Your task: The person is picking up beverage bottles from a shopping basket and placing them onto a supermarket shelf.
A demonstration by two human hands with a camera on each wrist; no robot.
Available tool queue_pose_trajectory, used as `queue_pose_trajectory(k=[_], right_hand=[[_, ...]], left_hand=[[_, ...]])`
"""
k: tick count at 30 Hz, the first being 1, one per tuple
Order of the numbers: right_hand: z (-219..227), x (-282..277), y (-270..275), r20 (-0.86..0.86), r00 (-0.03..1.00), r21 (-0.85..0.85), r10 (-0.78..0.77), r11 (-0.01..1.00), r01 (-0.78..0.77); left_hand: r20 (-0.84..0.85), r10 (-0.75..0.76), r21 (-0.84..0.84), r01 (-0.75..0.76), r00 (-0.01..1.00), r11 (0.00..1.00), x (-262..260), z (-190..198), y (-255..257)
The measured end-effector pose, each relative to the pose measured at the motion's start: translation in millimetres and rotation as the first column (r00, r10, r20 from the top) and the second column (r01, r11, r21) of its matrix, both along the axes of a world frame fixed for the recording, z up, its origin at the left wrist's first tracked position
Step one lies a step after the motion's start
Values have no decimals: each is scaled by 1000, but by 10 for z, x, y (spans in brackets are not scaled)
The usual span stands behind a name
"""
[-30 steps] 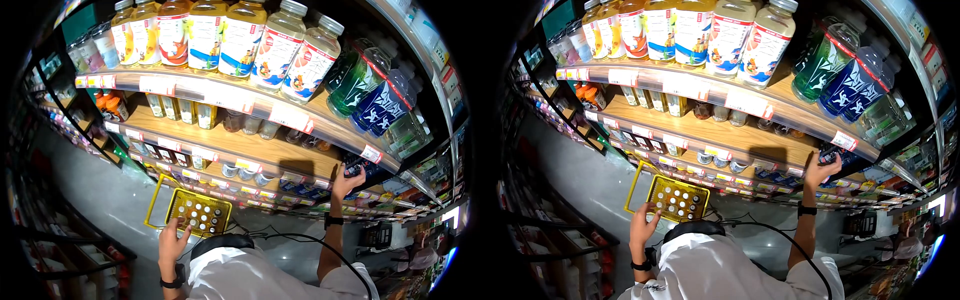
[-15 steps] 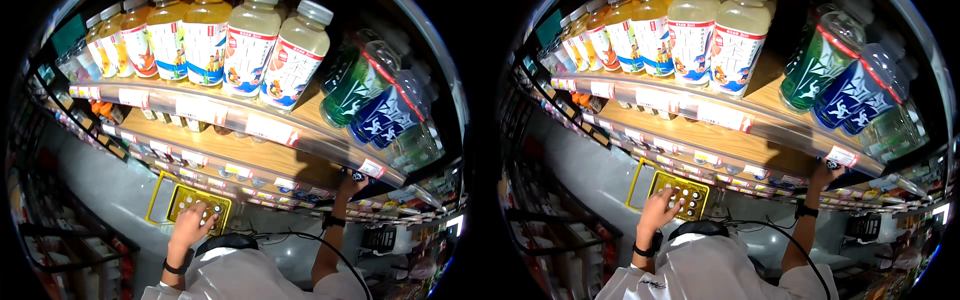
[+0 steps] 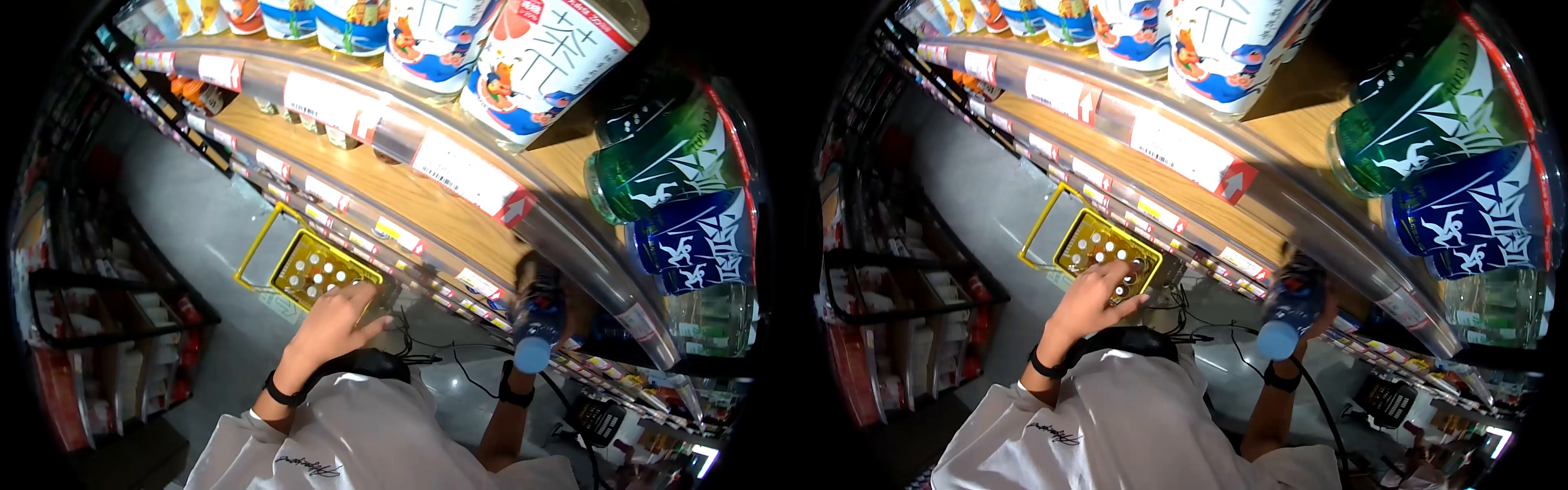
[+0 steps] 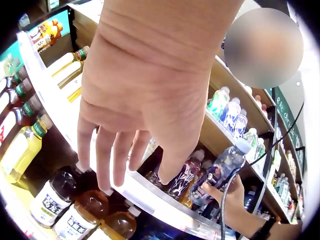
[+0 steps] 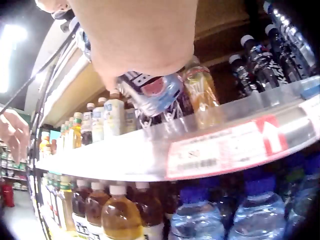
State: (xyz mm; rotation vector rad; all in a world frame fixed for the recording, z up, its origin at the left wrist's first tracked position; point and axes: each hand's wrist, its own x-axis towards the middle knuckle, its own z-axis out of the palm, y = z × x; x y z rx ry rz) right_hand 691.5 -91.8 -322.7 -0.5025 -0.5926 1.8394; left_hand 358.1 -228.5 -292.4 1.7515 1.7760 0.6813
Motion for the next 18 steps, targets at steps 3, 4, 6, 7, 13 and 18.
queue_pose_trajectory(k=[3,4,6,7,13,18], right_hand=[[57,-375,-229,702,640,542,-312,817,-196],[54,-491,-307,757,305,650,-577,621,-437],[36,-704,-415,874,388,486,-294,492,-722],[42,-1019,-683,599,784,464,-165,869,-171],[152,-1461,-875,685,728,408,31,812,-418],[235,-1731,-1155,722,688,398,72,771,-498]], left_hand=[[198,17,43,-26,980,999,147,109,28],[200,38,34,-46,979,998,182,107,25],[260,-71,233,8,963,973,194,106,5],[322,-93,127,54,942,990,164,120,-48],[581,-5,-127,96,814,987,-67,0,-520],[647,-57,-17,89,760,996,-346,-87,-858]])
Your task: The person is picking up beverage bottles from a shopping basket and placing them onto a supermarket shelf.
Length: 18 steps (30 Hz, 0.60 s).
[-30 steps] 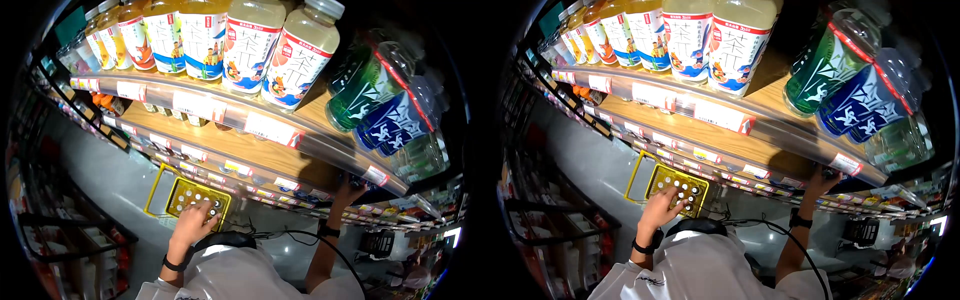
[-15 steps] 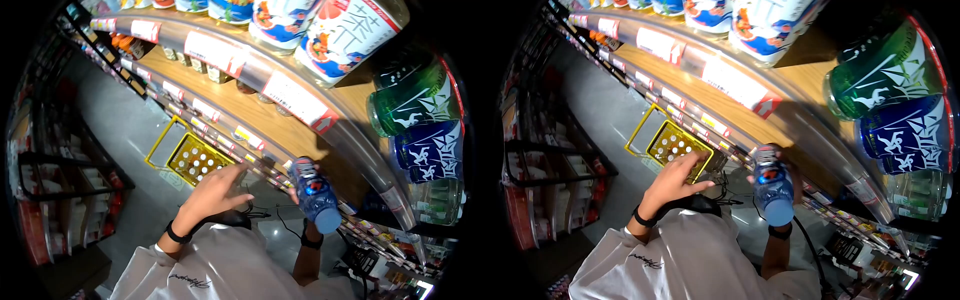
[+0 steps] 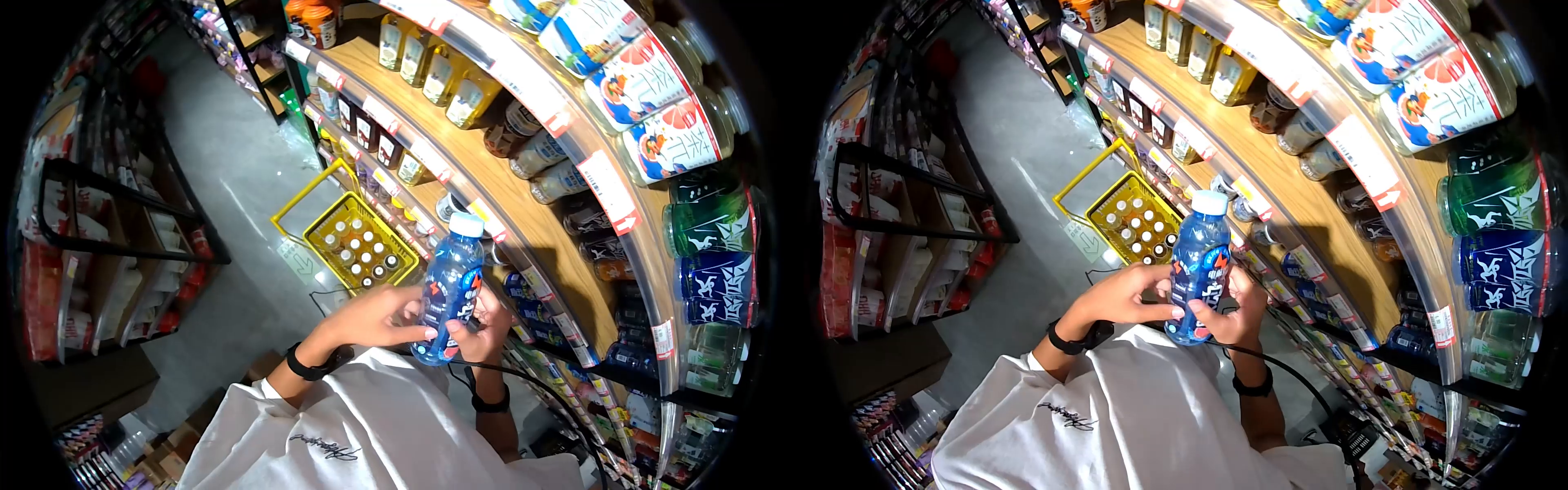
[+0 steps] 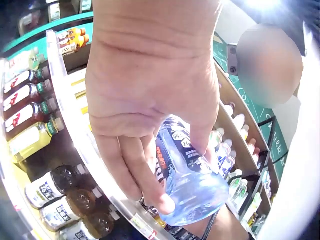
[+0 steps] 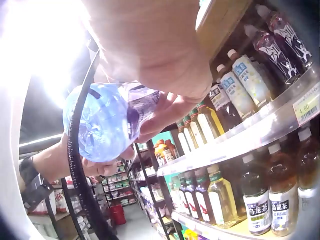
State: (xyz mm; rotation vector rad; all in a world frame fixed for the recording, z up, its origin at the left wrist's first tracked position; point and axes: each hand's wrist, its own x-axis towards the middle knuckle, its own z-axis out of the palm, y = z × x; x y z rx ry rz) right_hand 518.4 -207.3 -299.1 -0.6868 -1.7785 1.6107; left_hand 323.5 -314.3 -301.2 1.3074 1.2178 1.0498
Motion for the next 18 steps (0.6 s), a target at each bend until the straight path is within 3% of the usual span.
queue_pose_trajectory(k=[2,4,6,8,11,12,14,15,16,18], right_hand=[[-123,-44,-139,-67,995,-36,-68,997,66],[-94,-108,-235,-38,996,5,-78,997,78],[-53,-147,-388,48,994,54,-103,993,100],[-62,-231,-496,80,990,42,-113,993,110],[-100,-223,-620,195,975,31,-105,994,101],[-65,-219,-666,201,972,39,-124,992,118],[20,-243,-782,285,949,-110,-137,979,174],[-43,-229,-801,229,958,-77,-172,978,194],[-134,-130,-786,227,954,-70,-198,973,218],[-267,110,-725,285,953,-71,-104,989,130]], left_hand=[[74,28,53,-32,997,998,-99,-113,-112],[113,5,29,-9,994,1000,-198,-227,-194],[315,4,38,-16,949,999,-242,-300,-300],[322,-21,59,2,946,998,-347,-306,-349],[67,-44,95,38,997,995,-483,-268,-385],[73,-62,103,54,995,993,-488,-235,-378],[-174,-40,103,58,984,993,-480,-125,-361],[-317,-18,153,70,948,986,-443,-120,-351],[-318,-40,160,95,947,983,-401,-85,-330],[-725,-13,171,198,689,965,-292,20,-278]])
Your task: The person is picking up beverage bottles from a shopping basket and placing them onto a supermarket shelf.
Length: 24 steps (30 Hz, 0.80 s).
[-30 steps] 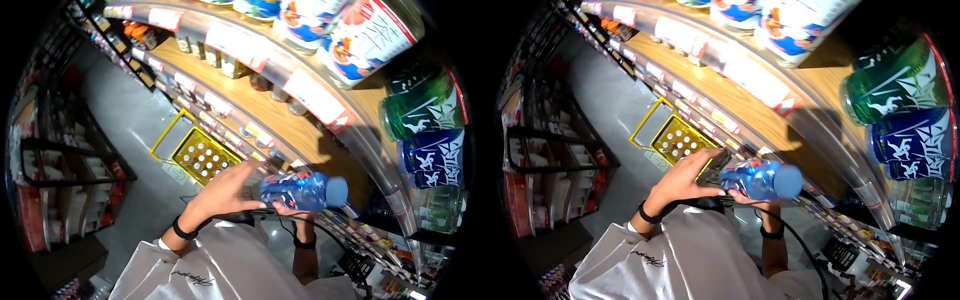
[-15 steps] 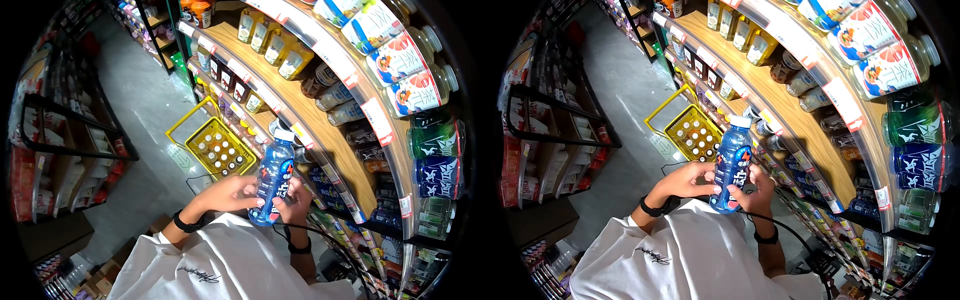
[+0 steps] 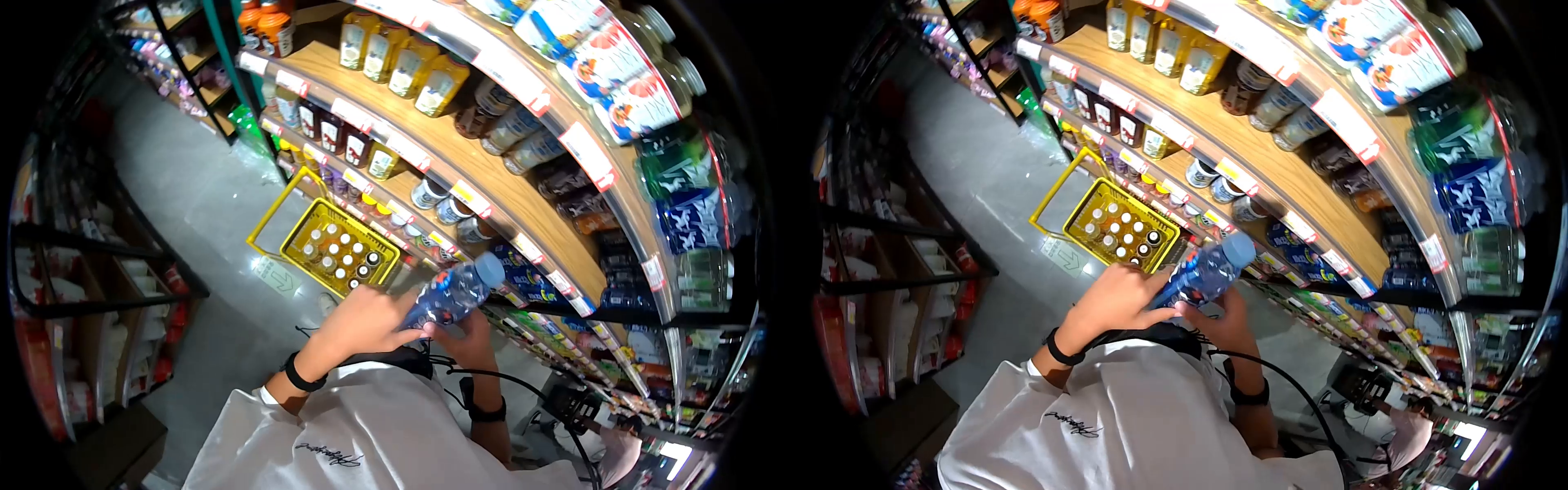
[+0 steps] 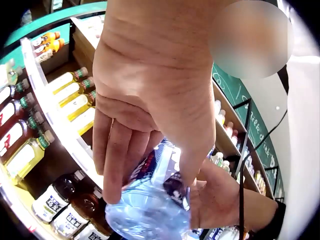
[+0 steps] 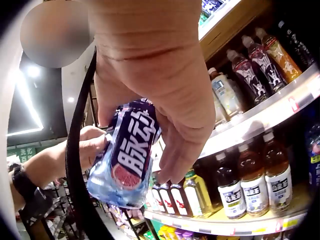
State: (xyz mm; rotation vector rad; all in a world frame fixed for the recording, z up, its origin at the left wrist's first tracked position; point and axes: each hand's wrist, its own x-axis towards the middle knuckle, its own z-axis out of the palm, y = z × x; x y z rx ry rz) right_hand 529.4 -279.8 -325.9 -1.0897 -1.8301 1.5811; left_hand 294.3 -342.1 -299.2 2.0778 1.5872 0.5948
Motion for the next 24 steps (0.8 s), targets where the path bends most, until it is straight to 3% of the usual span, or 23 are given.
queue_pose_trajectory(k=[2,4,5,6,8,9,10,11,12,13,14,15,17,18,19,20,21,24], right_hand=[[119,28,2,-20,1000,11,-3,1000,4],[73,104,-24,-98,984,-38,-147,989,144],[71,178,-3,-30,989,25,-144,989,145],[63,243,35,-38,987,39,-156,987,158],[12,419,95,-72,973,206,-217,952,228],[-46,573,153,25,978,369,-206,911,182],[83,605,290,130,946,626,-298,764,155],[65,692,393,-117,936,641,-331,695,326],[38,794,471,-358,869,609,-342,620,494],[66,973,563,-543,746,268,-386,763,589],[104,1202,699,-669,578,-103,-467,828,551],[124,1401,870,-678,565,-110,-471,824,556],[113,1785,1201,-835,280,-323,-475,833,450],[71,1952,1293,-835,272,-329,-478,831,449],[8,2096,1368,-750,415,-100,-515,708,699],[-71,2214,1454,-626,514,183,-586,531,827],[-183,2305,1556,-494,614,525,-615,352,775],[-181,2551,1647,-376,568,533,-732,331,779]], left_hand=[[-41,-4,112,8,999,994,164,-118,9],[-35,-1,167,7,999,986,294,-162,65],[-83,-27,-46,23,996,999,349,-17,89],[-90,-38,-31,35,995,999,423,-25,136],[51,6,206,-17,999,978,581,-63,178],[230,-4,290,-64,973,955,673,-56,227],[224,-21,293,-47,974,955,737,0,237],[220,5,190,-48,975,981,768,80,228],[208,32,82,-50,978,995,804,127,216],[249,64,88,-89,966,992,872,69,208],[234,56,91,-79,971,993,927,22,212],[200,74,91,-93,977,991,973,-24,216],[109,96,54,-102,989,993,1036,-138,204],[101,94,52,-99,990,994,1090,-167,194],[118,122,43,-128,986,991,1143,-175,188],[133,153,34,-159,979,987,1196,-183,201],[127,154,27,-158,980,987,1247,-195,221],[167,202,-11,-203,965,979,1391,-245,234]])
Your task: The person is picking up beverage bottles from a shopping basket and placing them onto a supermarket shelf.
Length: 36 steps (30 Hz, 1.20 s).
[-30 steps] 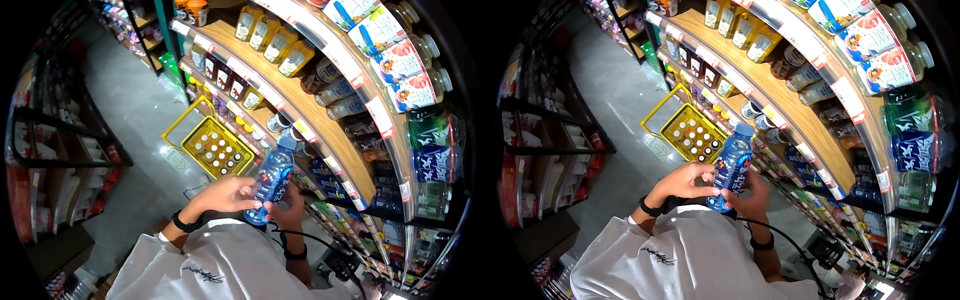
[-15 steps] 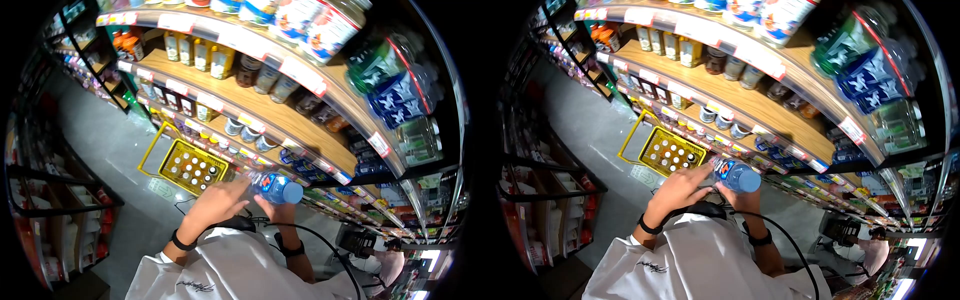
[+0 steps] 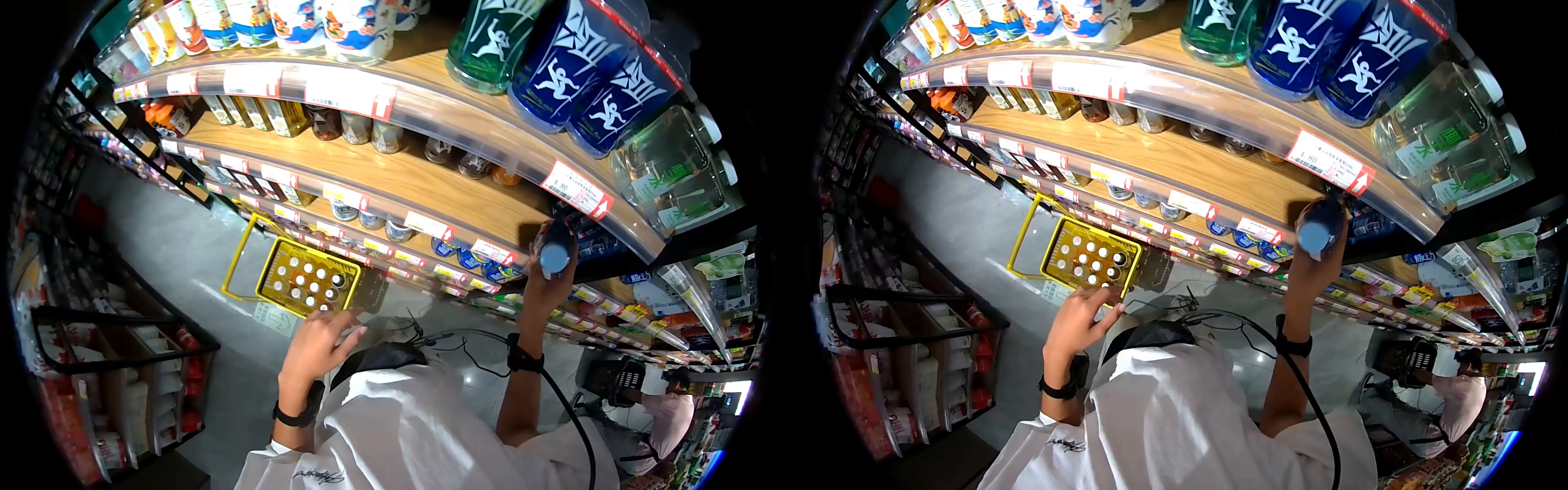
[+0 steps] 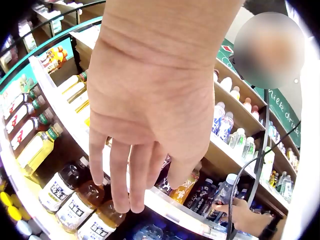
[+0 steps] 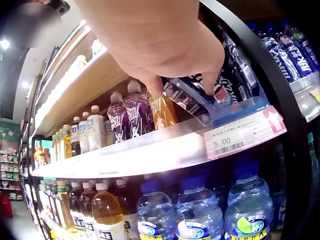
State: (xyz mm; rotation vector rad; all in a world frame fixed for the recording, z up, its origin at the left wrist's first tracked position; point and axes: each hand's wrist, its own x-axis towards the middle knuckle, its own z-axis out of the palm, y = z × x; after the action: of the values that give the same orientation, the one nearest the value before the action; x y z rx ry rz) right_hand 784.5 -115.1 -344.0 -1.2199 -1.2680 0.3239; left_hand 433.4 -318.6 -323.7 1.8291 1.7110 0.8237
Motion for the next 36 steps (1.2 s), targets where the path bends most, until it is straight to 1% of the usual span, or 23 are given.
queue_pose_trajectory(k=[1,2,4,5,6,7,8,9,10,12,16,19,20,21,22,24,28,30,31,33,34,35,36], right_hand=[[-8,58,74,52,999,68,-16,998,13],[-21,105,139,48,999,66,-12,998,9],[-38,155,270,26,996,41,-84,996,83],[98,120,299,-119,993,37,1,999,4],[230,75,280,-120,993,38,5,999,-1],[349,22,250,52,987,-6,-153,988,153],[413,-1,241,229,928,-22,-295,951,308],[421,53,268,352,861,-3,-368,919,394],[455,73,273,354,862,-8,-363,920,391],[538,100,291,546,738,-106,-395,842,529],[563,157,363,585,721,-134,-370,834,536],[611,148,400,579,712,-111,-397,827,551],[608,185,416,598,688,-91,-411,819,567],[604,212,434,615,664,-69,-424,811,582],[598,224,446,617,664,-71,-423,810,582],[568,241,452,630,655,-82,-418,803,591],[466,264,461,640,646,-83,-416,798,597],[424,267,430,616,683,-105,-393,818,566],[402,257,392,624,680,-110,-384,819,564],[321,190,281,511,781,-143,-359,860,489],[263,175,240,517,782,-144,-348,865,481],[174,172,177,418,835,10,-357,921,389],[62,187,114,317,886,172,-337,940,296]], left_hand=[[-56,-12,-29,11,998,1000,27,-15,7],[-112,-25,-57,19,993,998,56,-22,14],[-104,-16,-33,13,994,999,112,-34,27],[-97,-13,-24,11,995,1000,132,-56,31],[-88,-10,-15,8,996,1000,155,-72,38],[-88,-5,-16,4,996,1000,179,-77,48],[-70,4,-21,-5,998,1000,195,-80,65],[-53,12,-28,-14,999,1000,207,-85,79],[-53,16,-34,-17,998,999,222,-95,86],[-55,31,-55,-34,998,998,253,-113,117],[-81,30,-89,-37,996,995,289,-172,180],[-75,0,-108,-8,997,994,305,-213,247],[-75,-12,-115,3,997,993,317,-215,263],[-45,-25,-100,21,999,995,315,-212,288],[-45,-26,-103,22,999,994,310,-202,311],[32,-33,-159,38,999,987,300,-181,334],[-29,-47,-166,42,998,985,267,-194,395],[-49,-48,-144,41,998,989,248,-253,390],[-30,-47,-155,42,998,987,247,-248,392],[-27,-30,-179,25,999,984,227,-244,378],[-21,-19,-183,15,1000,983,209,-239,367],[-17,8,-182,-11,1000,983,181,-233,352],[-13,38,-183,-40,999,982,157,-248,323]])
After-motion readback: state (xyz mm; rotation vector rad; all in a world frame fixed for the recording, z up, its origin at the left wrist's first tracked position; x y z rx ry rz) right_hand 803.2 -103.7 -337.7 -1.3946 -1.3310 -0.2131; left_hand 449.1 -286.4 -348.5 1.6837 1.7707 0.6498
